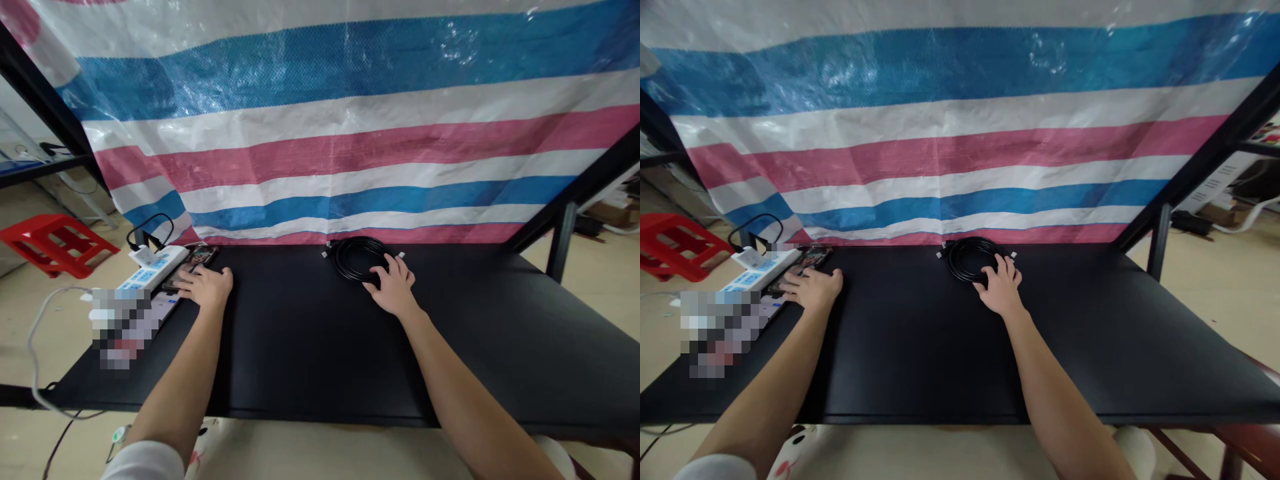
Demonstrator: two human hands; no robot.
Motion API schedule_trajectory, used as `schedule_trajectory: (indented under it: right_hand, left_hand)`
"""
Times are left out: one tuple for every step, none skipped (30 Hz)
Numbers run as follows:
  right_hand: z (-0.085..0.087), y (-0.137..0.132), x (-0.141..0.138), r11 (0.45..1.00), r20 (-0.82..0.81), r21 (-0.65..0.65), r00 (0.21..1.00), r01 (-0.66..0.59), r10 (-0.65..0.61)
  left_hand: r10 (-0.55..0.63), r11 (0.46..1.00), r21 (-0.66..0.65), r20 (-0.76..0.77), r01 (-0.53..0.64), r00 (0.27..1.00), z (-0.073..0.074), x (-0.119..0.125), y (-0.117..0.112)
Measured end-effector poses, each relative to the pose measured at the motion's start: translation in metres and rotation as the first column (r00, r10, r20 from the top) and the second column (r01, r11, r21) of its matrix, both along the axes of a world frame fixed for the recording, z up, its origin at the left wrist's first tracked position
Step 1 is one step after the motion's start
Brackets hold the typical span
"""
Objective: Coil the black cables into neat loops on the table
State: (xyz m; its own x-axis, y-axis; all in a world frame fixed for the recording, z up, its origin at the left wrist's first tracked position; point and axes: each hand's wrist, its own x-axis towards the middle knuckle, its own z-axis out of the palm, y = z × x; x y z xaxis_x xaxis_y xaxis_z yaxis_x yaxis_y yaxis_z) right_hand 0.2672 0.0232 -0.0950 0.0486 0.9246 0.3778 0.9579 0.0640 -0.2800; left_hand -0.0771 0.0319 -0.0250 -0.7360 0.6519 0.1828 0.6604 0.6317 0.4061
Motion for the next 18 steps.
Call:
schedule_trajectory:
  right_hand:
    - [0.000,0.000,0.000,1.000,-0.008,0.000,1.000,0.002,-0.002]
    - [-0.001,0.000,0.000,1.000,-0.015,0.001,1.000,0.003,-0.003]
    - [-0.001,0.001,0.001,1.000,-0.019,0.004,1.000,0.002,-0.002]
    - [-0.001,0.001,0.001,1.000,-0.020,0.009,1.000,0.001,0.000]
    - [-0.001,0.002,0.002,1.000,-0.018,0.014,1.000,-0.001,0.001]
    - [-0.002,0.002,0.002,1.000,-0.014,0.019,1.000,-0.003,0.003]
    - [-0.001,0.002,0.002,1.000,-0.008,0.020,1.000,-0.004,0.005]
    - [-0.001,0.003,0.003,1.000,-0.001,0.019,1.000,-0.006,0.006]
    - [-0.001,0.003,0.003,1.000,0.004,0.017,1.000,-0.009,0.009]
    - [0.000,0.003,0.003,1.000,0.007,0.017,1.000,-0.014,0.014]
    - [0.001,0.003,0.004,1.000,0.006,0.018,1.000,-0.019,0.019]
    - [0.001,0.002,0.004,1.000,0.001,0.019,1.000,-0.022,0.022]
    - [0.002,0.002,0.004,1.000,-0.007,0.019,1.000,-0.023,0.023]
    - [0.003,0.002,0.004,1.000,-0.015,0.017,1.000,-0.022,0.022]
    - [0.004,0.002,0.003,1.000,-0.024,0.015,1.000,-0.020,0.020]
    - [0.004,0.002,0.003,1.000,-0.031,0.013,0.999,-0.016,0.017]
    - [0.004,0.002,0.003,1.000,-0.038,0.012,0.999,-0.014,0.014]
    - [0.004,0.002,0.003,1.000,-0.043,0.013,0.999,-0.012,0.012]
  left_hand:
    - [0.020,1.000,-0.007,0.021,-0.020,1.000,0.002,-0.001,0.001]
    - [0.035,0.999,-0.013,0.029,-0.035,0.999,0.003,-0.001,0.003]
    - [0.040,0.999,-0.021,0.028,-0.039,0.999,0.004,-0.001,0.004]
    - [0.029,0.999,-0.029,0.022,-0.029,0.999,0.006,-0.001,0.006]
    - [-0.003,0.999,-0.036,0.013,0.003,1.000,0.006,-0.001,0.007]
    - [-0.053,0.998,-0.040,0.005,0.054,0.999,0.007,-0.001,0.009]
    - [-0.116,0.993,-0.039,-0.002,0.116,0.993,0.007,-0.001,0.010]
    - [-0.175,0.984,-0.033,-0.011,0.175,0.984,0.007,0.000,0.011]
    - [-0.218,0.976,-0.025,-0.024,0.217,0.976,0.007,0.000,0.012]
    - [-0.239,0.971,-0.021,-0.039,0.238,0.970,0.008,-0.001,0.013]
    - [-0.236,0.972,-0.024,-0.056,0.235,0.970,0.009,-0.002,0.014]
    - [-0.216,0.976,-0.037,-0.070,0.214,0.974,0.010,-0.003,0.014]
    - [-0.187,0.981,-0.059,-0.076,0.182,0.979,0.012,-0.005,0.014]
    - [-0.154,0.986,-0.084,-0.081,0.147,0.985,0.015,-0.008,0.014]
    - [-0.123,0.987,-0.110,-0.086,0.113,0.989,0.018,-0.011,0.014]
    - [-0.096,0.988,-0.133,-0.091,0.084,0.991,0.022,-0.015,0.014]
    - [-0.083,0.988,-0.141,-0.108,0.067,0.991,0.025,-0.019,0.013]
    - [-0.074,0.986,-0.159,-0.113,0.055,0.991,0.027,-0.024,0.012]
